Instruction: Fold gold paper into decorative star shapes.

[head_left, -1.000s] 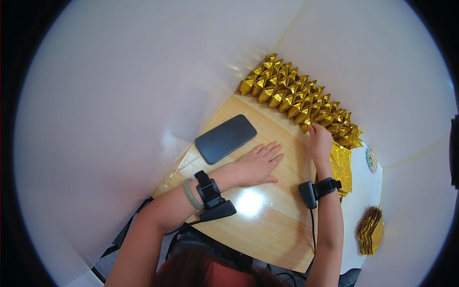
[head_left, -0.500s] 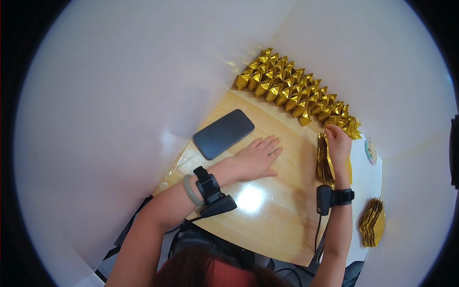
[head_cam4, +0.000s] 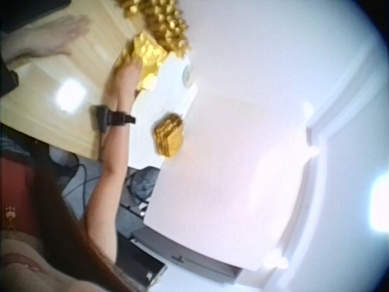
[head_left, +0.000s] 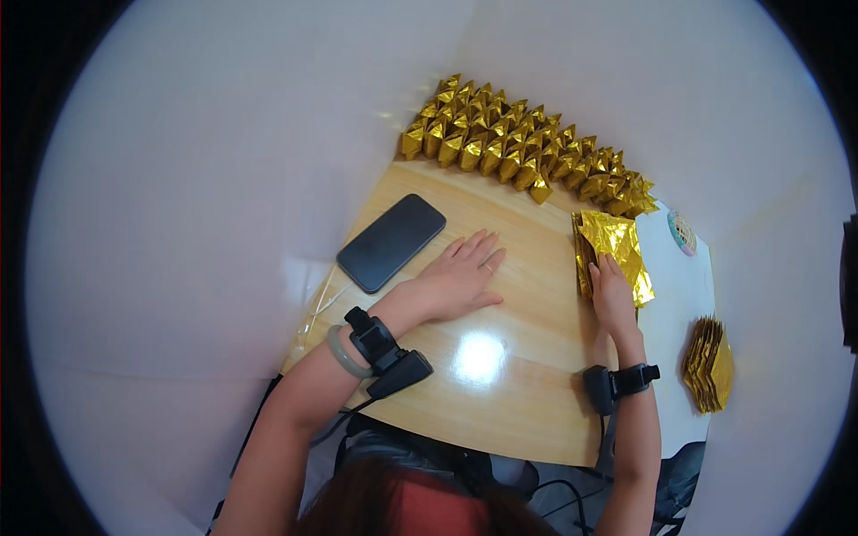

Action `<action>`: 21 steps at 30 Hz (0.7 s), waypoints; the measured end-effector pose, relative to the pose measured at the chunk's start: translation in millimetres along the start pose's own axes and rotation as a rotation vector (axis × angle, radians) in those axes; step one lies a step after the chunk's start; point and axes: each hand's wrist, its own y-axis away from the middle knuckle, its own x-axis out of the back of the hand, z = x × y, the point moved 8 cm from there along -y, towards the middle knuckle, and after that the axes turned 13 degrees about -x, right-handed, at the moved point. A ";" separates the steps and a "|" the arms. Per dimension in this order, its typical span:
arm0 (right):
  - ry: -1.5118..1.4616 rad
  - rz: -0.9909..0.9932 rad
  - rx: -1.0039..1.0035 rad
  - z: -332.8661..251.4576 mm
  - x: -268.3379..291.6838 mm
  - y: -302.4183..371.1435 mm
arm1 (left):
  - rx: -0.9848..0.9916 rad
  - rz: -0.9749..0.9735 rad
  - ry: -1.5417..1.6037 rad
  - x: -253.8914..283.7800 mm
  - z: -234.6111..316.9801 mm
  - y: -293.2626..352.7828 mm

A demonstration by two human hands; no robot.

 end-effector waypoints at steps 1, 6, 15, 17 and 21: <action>-0.089 -0.007 -0.003 7.3 5.5 -2.7 | -0.005 0.013 0.012 0.6 0.5 -1.5; -0.194 0.092 0.050 -13.3 78.4 9.3 | -0.007 0.058 -0.038 10.1 7.4 -1.4; -0.892 -0.504 0.022 -57.1 50.9 17.8 | -0.110 1.013 0.187 106.3 10.0 24.5; -0.545 -0.515 0.123 -66.1 20.3 18.3 | -0.172 0.963 0.306 102.8 6.6 21.1; -0.545 -0.457 0.099 -72.6 -1.9 16.8 | -0.213 0.348 0.464 53.0 13.2 -9.9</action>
